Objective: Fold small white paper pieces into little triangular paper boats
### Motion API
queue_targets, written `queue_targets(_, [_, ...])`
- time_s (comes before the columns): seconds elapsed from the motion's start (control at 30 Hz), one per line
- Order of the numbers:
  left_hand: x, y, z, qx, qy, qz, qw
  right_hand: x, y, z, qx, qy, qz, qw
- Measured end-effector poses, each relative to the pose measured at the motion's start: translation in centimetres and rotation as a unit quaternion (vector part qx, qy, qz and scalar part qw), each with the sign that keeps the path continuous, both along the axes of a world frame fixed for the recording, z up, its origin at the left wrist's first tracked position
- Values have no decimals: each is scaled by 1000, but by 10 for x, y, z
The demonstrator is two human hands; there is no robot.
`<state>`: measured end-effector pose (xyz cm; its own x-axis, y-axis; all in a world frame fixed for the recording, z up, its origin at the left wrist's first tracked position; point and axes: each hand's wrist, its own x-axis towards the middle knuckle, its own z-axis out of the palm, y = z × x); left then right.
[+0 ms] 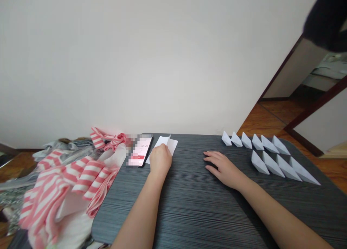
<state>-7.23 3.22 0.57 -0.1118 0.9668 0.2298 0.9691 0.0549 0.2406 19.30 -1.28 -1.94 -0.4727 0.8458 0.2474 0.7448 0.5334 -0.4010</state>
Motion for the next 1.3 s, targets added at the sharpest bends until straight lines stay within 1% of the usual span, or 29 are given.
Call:
queue_targets(0.07, [1, -4, 9, 37, -25, 14, 999, 0, 1, 0, -4, 15, 1, 1000])
queue_targets(0.1, [2, -7, 14, 64, -48, 11, 997, 0, 1, 0, -5, 28, 0, 1000])
queue_targets(0.13, [4, -10, 18, 90, -84, -1, 992, 0, 1, 0, -5, 45, -1, 999])
queue_targets(0.2, [10, -15, 24, 120, -197, -31, 973, -1, 2, 0, -8, 92, -13, 996])
queue_targets(0.23, [14, -17, 24, 119, -269, -51, 954, -2, 1, 1, -13, 122, -25, 992])
queue_targets(0.27, [19, -18, 23, 116, -346, -68, 929, -2, 1, 1, -27, 156, -37, 987])
queue_targets(0.3, [24, -20, 20, 93, -422, -97, 897, -3, 0, 2, -49, 195, -46, 979])
queue_targets(0.33, [30, -20, 15, 55, -489, -135, 860, -3, -1, 2, -79, 237, -50, 967])
queue_targets(0.37, [35, -21, 10, 19, -540, -160, 826, -3, -1, 2, -115, 279, -49, 952])
queue_targets(0.4, [41, -22, 4, -16, -575, -177, 799, -3, -2, 1, -151, 314, -46, 936])
queue_targets(0.43, [45, -22, -2, -51, -593, -188, 781, -3, -3, 1, -182, 338, -43, 922])
queue_targets(0.47, [49, -23, -7, -82, -595, -196, 775, -2, -3, 0, -203, 351, -47, 913])
queue_targets(0.5, [52, -24, -11, -107, -586, -200, 778, -2, -3, 0, -214, 352, -55, 910])
queue_targets(0.57, [54, -25, -17, -133, -568, -194, 789, 0, -4, -2, -215, 338, -78, 913])
queue_targets(0.63, [53, -27, -19, -151, -560, -194, 791, 0, -4, -3, -208, 329, -94, 916])
queue_targets(0.7, [51, -27, -18, -170, -560, -206, 784, 0, -5, -2, -210, 334, -93, 914])
queue_targets(0.77, [49, -26, -17, -189, -572, -220, 767, -1, -5, 1, -218, 353, -80, 907])
queue_targets(0.87, [48, -24, -16, -211, -617, -233, 722, -3, -7, 6, -236, 392, -38, 888])
queue_targets(0.9, [48, -23, -16, -215, -632, -236, 706, -3, -8, 7, -237, 393, -31, 888])
queue_targets(0.97, [47, -22, -15, -217, -651, -240, 686, -2, -8, 8, -233, 381, -32, 894])
queue_targets(1.0, [47, -21, -15, -214, -653, -241, 686, -1, -9, 7, -231, 374, -38, 897])
queue_targets(1.03, [46, -21, -15, -205, -649, -241, 692, 1, -9, 6, -230, 368, -46, 900])
queue_targets(1.13, [45, -21, -14, -166, -626, -237, 724, 4, -8, 3, -222, 349, -65, 908])
queue_targets(1.17, [45, -21, -13, -158, -623, -235, 729, 5, -8, 3, -214, 340, -68, 913])
queue_targets(1.2, [46, -22, -11, -158, -628, -232, 726, 6, -8, 2, -204, 329, -70, 919])
queue_targets(1.23, [47, -23, -10, -164, -641, -229, 714, 6, -7, 3, -192, 322, -71, 924])
queue_targets(1.3, [49, -25, -6, -187, -673, -222, 680, 7, -7, 4, -172, 315, -71, 931])
